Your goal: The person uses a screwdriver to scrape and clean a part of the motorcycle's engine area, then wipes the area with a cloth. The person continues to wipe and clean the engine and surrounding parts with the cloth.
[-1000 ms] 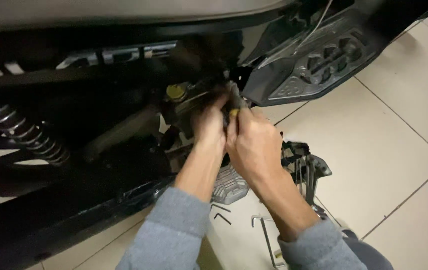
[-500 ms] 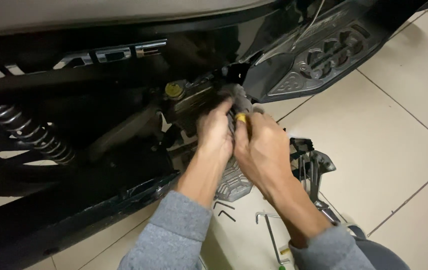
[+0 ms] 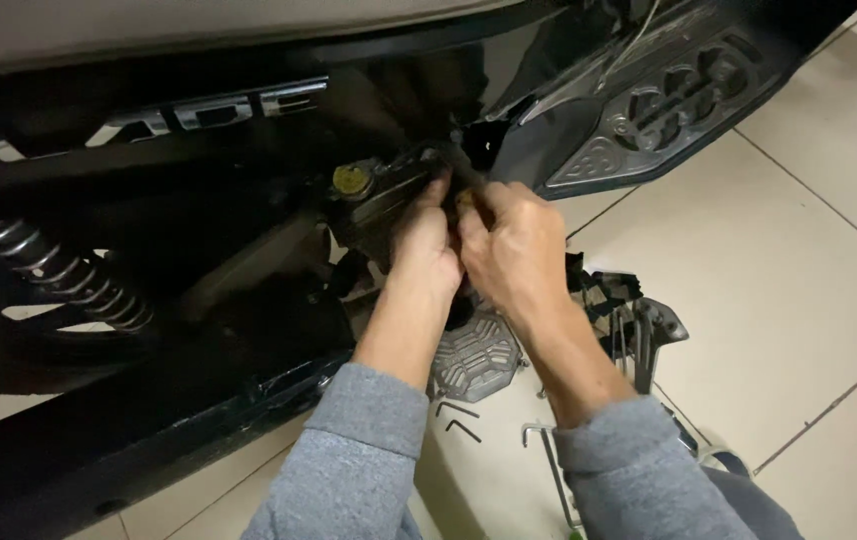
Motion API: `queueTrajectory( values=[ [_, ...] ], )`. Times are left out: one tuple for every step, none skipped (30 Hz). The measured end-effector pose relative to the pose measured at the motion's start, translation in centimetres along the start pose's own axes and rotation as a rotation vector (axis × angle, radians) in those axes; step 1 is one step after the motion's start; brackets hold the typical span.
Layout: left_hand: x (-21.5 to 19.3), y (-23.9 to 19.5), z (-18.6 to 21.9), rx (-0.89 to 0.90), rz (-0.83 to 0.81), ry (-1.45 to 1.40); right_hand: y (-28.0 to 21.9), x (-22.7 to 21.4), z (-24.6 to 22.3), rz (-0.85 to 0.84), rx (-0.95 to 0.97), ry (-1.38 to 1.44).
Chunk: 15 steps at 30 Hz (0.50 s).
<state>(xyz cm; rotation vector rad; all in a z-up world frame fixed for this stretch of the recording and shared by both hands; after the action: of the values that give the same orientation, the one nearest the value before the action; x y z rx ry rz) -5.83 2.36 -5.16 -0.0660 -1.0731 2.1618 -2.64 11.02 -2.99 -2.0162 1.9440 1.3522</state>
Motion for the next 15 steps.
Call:
queueTrajectory(
  values=[
    [-0.3,-0.7,0.1,-0.003,0.003,0.001,0.0,-0.3,-0.2,-0.003,0.003,0.001],
    [-0.3,-1.3,0.3,-0.01,-0.018,0.024,0.1,-0.7,-0.3,-0.01,0.018,0.05],
    [-0.2,-2.0,0.5,-0.016,-0.039,0.046,0.2,-1.1,-0.3,-0.018,0.033,0.099],
    [0.0,-2.4,0.6,-0.015,-0.043,0.048,0.3,-1.2,0.0,-0.013,0.033,0.097],
    [0.2,-2.7,0.7,-0.019,-0.053,0.018,0.4,-1.2,0.4,-0.031,0.031,0.08],
    [0.2,-2.9,0.7,-0.023,-0.058,-0.01,0.3,-1.1,0.6,-0.052,0.032,0.067],
    [0.2,-2.5,0.8,-0.022,-0.058,-0.008,0.4,-0.6,0.7,-0.051,0.033,0.069],
    [0.2,-2.1,0.7,-0.015,-0.083,0.012,0.4,-0.3,0.7,-0.036,0.039,0.063],
    [0.2,-1.8,0.6,-0.008,-0.108,0.031,0.4,0.0,0.7,-0.022,0.046,0.057],
    [0.3,-0.6,0.4,-0.01,-0.109,0.032,0.5,-0.3,0.3,-0.022,0.047,0.056],
    [0.4,0.6,0.2,-0.046,-0.105,-0.037,0.7,-0.6,0.0,-0.031,0.149,0.134],
    [0.3,1.9,0.1,-0.077,-0.097,-0.104,0.8,-0.7,-0.5,-0.041,0.25,0.218],
    [-0.2,2.1,-0.1,-0.074,-0.094,-0.101,0.6,-0.8,-0.6,-0.04,0.251,0.223],
    [-0.3,2.3,-0.3,-0.096,-0.096,-0.183,0.5,-1.1,-0.5,-0.066,0.307,0.228],
    [-0.4,2.5,-0.5,-0.119,-0.098,-0.265,0.4,-1.4,-0.4,-0.091,0.362,0.233]
  ],
)
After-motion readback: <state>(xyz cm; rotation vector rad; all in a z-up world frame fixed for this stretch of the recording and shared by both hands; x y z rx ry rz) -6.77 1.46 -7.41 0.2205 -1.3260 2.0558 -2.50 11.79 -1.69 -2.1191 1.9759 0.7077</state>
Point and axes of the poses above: each hand's wrist, its own y-axis towards the middle knuckle, its own x-axis out of the palm, z = x × y, the point moved 1 cm from there along y, towards the middle knuckle, and after that the axes turned 10 degrees about -x, right-handed, at the moved point
